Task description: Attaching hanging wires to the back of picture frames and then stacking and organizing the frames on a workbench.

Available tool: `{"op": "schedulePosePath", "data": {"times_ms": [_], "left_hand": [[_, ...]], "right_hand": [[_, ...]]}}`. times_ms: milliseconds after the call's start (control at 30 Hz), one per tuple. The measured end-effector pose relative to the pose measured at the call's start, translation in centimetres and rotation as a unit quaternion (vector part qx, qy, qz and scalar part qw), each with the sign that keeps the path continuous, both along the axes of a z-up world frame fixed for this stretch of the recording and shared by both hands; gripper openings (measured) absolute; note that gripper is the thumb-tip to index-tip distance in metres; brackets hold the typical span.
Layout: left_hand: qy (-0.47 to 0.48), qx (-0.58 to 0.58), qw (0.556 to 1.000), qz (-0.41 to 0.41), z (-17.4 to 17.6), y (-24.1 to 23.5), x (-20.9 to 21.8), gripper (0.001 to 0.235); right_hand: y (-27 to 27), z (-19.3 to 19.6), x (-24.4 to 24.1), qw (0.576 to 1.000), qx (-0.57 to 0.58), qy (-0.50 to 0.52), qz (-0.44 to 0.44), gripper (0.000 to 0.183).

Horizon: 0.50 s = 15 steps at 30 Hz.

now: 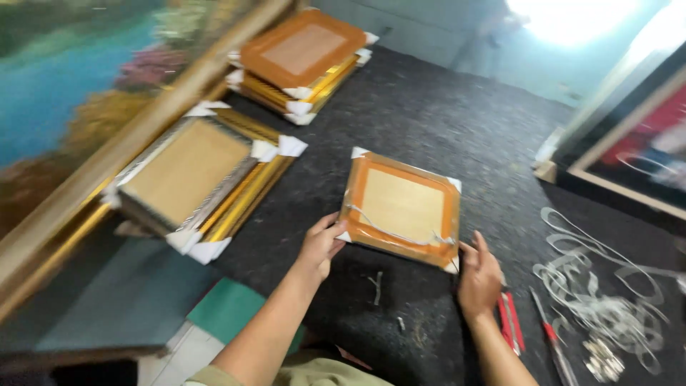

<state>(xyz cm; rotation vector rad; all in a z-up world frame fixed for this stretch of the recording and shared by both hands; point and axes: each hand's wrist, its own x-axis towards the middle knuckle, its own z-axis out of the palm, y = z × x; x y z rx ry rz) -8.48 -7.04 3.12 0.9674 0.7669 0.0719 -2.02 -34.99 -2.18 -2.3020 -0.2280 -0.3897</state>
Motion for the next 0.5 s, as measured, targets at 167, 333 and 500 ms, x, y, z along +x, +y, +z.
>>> {"op": "schedulePosePath", "data": {"times_ms": [167, 333, 500], "left_hand": [[0.037, 0.073, 0.996, 0.025, 5.9, 4.0, -2.2, 0.046], [0.009, 0.069, 0.991, 0.117, 8.9, 8.4, -5.1, 0.044], [-0.199, -0.042, 0.947, 0.250, 7.6, 13.8, -7.0, 0.032]], "right_hand": [[0.9, 2.0, -1.1, 1.000, 0.028, 0.010, -0.004, 0.033], [0.3, 0.2, -0.8, 1.000, -0.005, -0.007, 0.001, 0.033], [-2.1, -4.4, 2.9, 0.996, -0.009, 0.067, 0.054, 0.044]]}}
